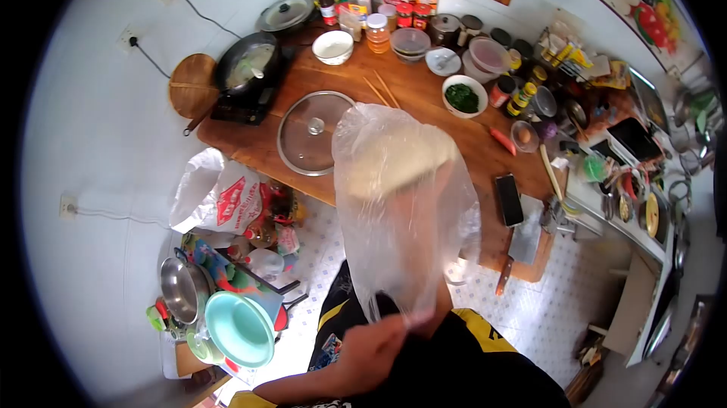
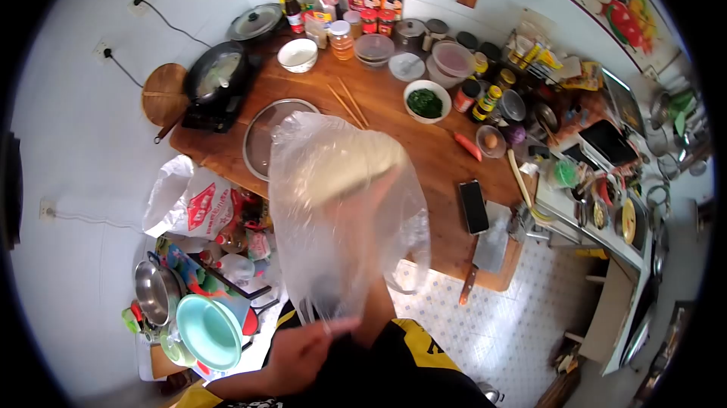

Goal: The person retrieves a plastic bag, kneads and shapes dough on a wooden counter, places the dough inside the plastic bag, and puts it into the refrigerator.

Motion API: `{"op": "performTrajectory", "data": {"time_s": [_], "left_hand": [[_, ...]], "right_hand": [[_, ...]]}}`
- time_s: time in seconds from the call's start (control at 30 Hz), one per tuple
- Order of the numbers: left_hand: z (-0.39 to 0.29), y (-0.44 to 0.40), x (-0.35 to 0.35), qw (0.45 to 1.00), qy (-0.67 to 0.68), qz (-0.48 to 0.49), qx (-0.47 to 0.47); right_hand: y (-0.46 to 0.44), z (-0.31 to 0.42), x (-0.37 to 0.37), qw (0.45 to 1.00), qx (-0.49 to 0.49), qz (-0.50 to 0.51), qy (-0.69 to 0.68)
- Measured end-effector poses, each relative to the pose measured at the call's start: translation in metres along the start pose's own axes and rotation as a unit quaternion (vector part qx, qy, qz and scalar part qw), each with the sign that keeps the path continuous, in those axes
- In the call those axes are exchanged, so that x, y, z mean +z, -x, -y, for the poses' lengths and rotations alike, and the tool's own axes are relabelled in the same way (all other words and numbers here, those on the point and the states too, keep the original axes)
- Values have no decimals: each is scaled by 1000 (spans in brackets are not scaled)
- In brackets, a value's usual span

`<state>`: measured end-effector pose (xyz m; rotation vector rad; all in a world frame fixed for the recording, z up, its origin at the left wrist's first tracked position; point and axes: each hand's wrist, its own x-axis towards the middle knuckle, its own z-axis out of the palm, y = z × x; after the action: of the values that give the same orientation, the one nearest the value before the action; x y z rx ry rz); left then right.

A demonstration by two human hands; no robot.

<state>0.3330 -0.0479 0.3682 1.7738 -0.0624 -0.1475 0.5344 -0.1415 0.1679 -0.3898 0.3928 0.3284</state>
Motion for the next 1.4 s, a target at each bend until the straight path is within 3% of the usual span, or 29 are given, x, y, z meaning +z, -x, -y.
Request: {"op": "performTrajectory", "data": {"time_s": [0.1,0.17,0.2,0.27,0.37,0.4,0.47,0.5,0.53,0.57,0.63,0.67,0.73,0.77,0.8,0.87,0.93,0.97,1.0,1.03,1.07,1.1,1.17,1.23,1.27,1.3,1.33,1.37,1.4], "left_hand": [[3,-27,-10,962,133,-94,-221],[30,-67,-22,899,330,-105,-269],[44,-86,-27,897,333,-95,-275],[71,-126,-33,825,473,-111,-290],[108,-173,-59,819,487,-84,-291],[117,-186,-75,814,489,-71,-304],[133,-208,-103,739,582,-115,-320],[135,-216,-107,734,583,-106,-330],[136,-224,-109,719,595,-94,-347],[136,-230,-111,704,605,-87,-362],[128,-239,-114,722,593,-52,-354],[120,-245,-117,755,545,-70,-358],[106,-250,-124,783,494,-91,-368],[101,-252,-128,800,470,-83,-364],[97,-252,-130,817,446,-77,-358],[100,-247,-129,836,416,-68,-353],[99,-231,-134,853,384,-59,-348],[98,-222,-140,903,271,-105,-315],[97,-219,-140,936,154,-157,-274],[97,-217,-133,936,153,-165,-271],[101,-211,-122,877,306,-57,-366],[106,-208,-109,777,446,52,-441],[120,-229,-57,616,609,166,-472],[148,-237,-18,659,579,81,-473],[155,-240,-14,702,573,55,-420],[158,-244,-12,741,563,25,-366],[138,-249,-16,706,570,-12,-420],[134,-244,-8,708,570,-27,-416],[130,-238,-1,757,523,-26,-391]], "right_hand": [[-36,-3,-31,998,-8,-54,-30],[-63,-9,-56,994,-10,-103,-47],[-75,-12,-68,990,-10,-127,-55],[-95,-20,-85,982,-11,-176,-67],[-103,-25,-99,964,-5,-258,-62],[-92,-24,-101,954,-10,-296,-37],[-47,-17,-87,915,-86,-367,145],[-9,-5,-56,802,-192,-322,465],[16,10,-32,587,-266,-231,729],[18,18,-6,585,-262,-231,732],[29,24,37,488,-243,-187,818],[31,34,57,487,-241,-194,817],[37,51,89,745,115,-206,624],[44,47,101,611,-86,-215,757],[36,49,118,383,-241,-223,864],[14,63,112,122,-376,-212,894],[2,78,46,233,-314,-203,898],[12,84,57,446,-207,-264,830],[18,93,76,487,-160,-275,813],[26,100,94,526,-109,-285,794],[32,96,107,600,-99,-241,756],[33,86,115,668,-91,-194,713],[31,61,106,664,-165,8,729],[33,45,95,499,-286,90,813],[40,55,94,499,-288,104,811],[49,67,95,491,-306,40,814],[55,77,93,484,-321,-22,814],[54,79,79,491,-319,-8,811],[50,75,55,561,-196,-5,804]]}}
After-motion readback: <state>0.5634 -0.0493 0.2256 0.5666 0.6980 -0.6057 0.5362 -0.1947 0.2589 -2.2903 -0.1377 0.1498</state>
